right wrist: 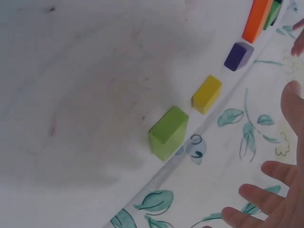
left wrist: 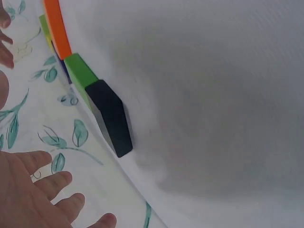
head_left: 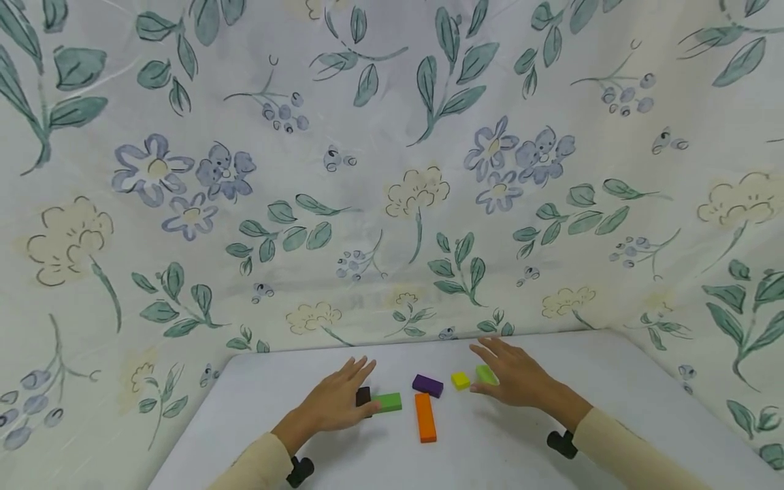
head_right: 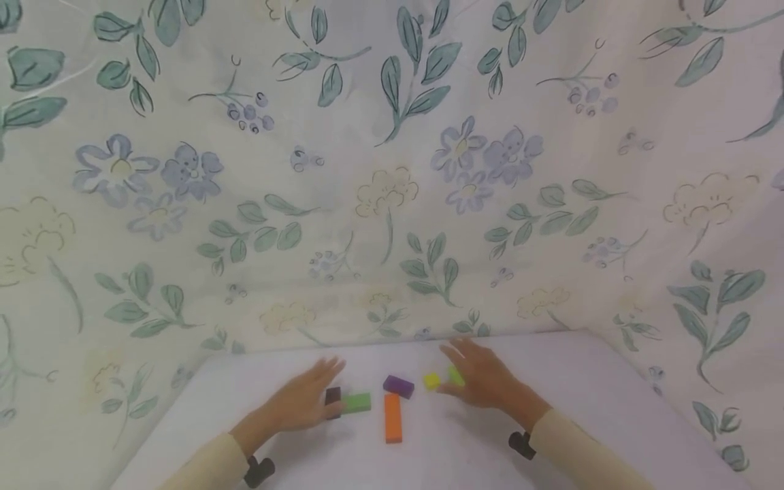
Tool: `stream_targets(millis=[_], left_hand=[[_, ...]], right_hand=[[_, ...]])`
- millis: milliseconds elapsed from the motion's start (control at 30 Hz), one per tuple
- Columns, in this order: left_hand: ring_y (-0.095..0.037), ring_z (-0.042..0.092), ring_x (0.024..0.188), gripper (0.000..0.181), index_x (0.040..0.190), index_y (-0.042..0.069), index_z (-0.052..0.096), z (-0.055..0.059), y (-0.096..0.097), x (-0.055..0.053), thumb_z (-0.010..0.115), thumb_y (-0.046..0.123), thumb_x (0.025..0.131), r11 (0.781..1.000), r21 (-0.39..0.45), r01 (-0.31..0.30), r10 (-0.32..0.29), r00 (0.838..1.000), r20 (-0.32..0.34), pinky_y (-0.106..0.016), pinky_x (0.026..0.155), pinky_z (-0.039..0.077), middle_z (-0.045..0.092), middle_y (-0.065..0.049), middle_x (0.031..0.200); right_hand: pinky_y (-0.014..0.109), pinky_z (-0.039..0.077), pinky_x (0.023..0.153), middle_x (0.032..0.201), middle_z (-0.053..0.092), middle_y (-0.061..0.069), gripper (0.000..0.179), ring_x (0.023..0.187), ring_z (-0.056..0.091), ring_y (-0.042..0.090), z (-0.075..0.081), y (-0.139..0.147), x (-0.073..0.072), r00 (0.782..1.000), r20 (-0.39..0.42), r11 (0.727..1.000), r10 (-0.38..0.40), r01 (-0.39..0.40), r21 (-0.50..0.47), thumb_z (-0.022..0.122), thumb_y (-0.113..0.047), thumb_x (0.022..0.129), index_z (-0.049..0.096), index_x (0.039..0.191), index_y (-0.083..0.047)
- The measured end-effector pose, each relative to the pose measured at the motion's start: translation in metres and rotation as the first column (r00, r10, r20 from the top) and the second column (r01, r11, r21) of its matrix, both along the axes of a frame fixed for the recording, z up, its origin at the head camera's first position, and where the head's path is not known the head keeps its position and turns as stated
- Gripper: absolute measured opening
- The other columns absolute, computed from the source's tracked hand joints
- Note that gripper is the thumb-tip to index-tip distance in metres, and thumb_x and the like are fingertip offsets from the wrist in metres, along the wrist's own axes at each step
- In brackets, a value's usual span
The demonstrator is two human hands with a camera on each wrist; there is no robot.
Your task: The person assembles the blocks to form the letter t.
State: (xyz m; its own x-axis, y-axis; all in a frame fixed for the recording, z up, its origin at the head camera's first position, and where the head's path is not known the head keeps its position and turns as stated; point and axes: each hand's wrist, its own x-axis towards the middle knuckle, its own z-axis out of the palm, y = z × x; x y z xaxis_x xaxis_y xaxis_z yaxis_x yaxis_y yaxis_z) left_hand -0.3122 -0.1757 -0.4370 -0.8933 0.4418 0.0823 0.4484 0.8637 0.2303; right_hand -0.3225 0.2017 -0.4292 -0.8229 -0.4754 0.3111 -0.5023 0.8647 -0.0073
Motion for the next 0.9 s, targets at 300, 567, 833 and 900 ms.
stream_targets(millis=[300,567,833,900], left_hand=[[-0.037,0.026,0.152,0.087,0.158,0.018,0.032,-0.001,0.016,0.006,0.055,0.067,0.091,0.999,0.006,0.045,-0.045,0.999,0.013,-0.064,0.115,0.031,0.03,-0.009,0.164],[-0.034,0.025,0.153,0.088,0.157,0.022,0.032,-0.01,0.036,0.009,0.056,0.071,0.088,0.999,-0.002,0.054,-0.053,0.995,0.081,-0.063,0.115,0.032,0.031,-0.005,0.164],[-0.033,0.029,0.151,0.09,0.156,0.024,0.035,-0.017,0.054,0.008,0.056,0.075,0.085,0.996,0.006,0.087,-0.087,0.993,0.085,-0.061,0.113,0.036,0.039,-0.002,0.16],[-0.033,0.03,0.151,0.09,0.156,0.024,0.036,-0.019,0.058,0.007,0.056,0.075,0.084,0.994,0.004,0.105,-0.105,0.992,0.073,-0.061,0.113,0.037,0.04,-0.001,0.159]], right_hand=[[0.056,0.047,0.105,0.151,0.048,0.014,0.083,0.133,0.051,0.036,-0.005,-0.018,-0.005,0.996,0.091,0.999,0.009,-0.005,-0.046,0.07,-0.06,0.085,0.046,0.149,-0.012],[0.052,0.05,0.103,0.15,0.048,0.015,0.083,0.13,0.052,0.034,-0.004,-0.032,-0.003,0.982,0.184,0.996,0.031,-0.015,-0.086,0.07,-0.057,0.086,0.044,0.149,-0.009],[0.049,0.051,0.102,0.145,0.051,0.016,0.082,0.126,0.055,0.033,-0.007,-0.043,-0.005,0.97,0.241,0.992,0.033,-0.003,-0.123,0.078,-0.049,0.083,0.047,0.146,-0.007],[0.049,0.052,0.101,0.142,0.052,0.016,0.082,0.123,0.056,0.032,-0.007,-0.045,-0.005,0.967,0.25,0.992,0.043,-0.012,-0.127,0.078,-0.048,0.083,0.048,0.146,-0.006]])
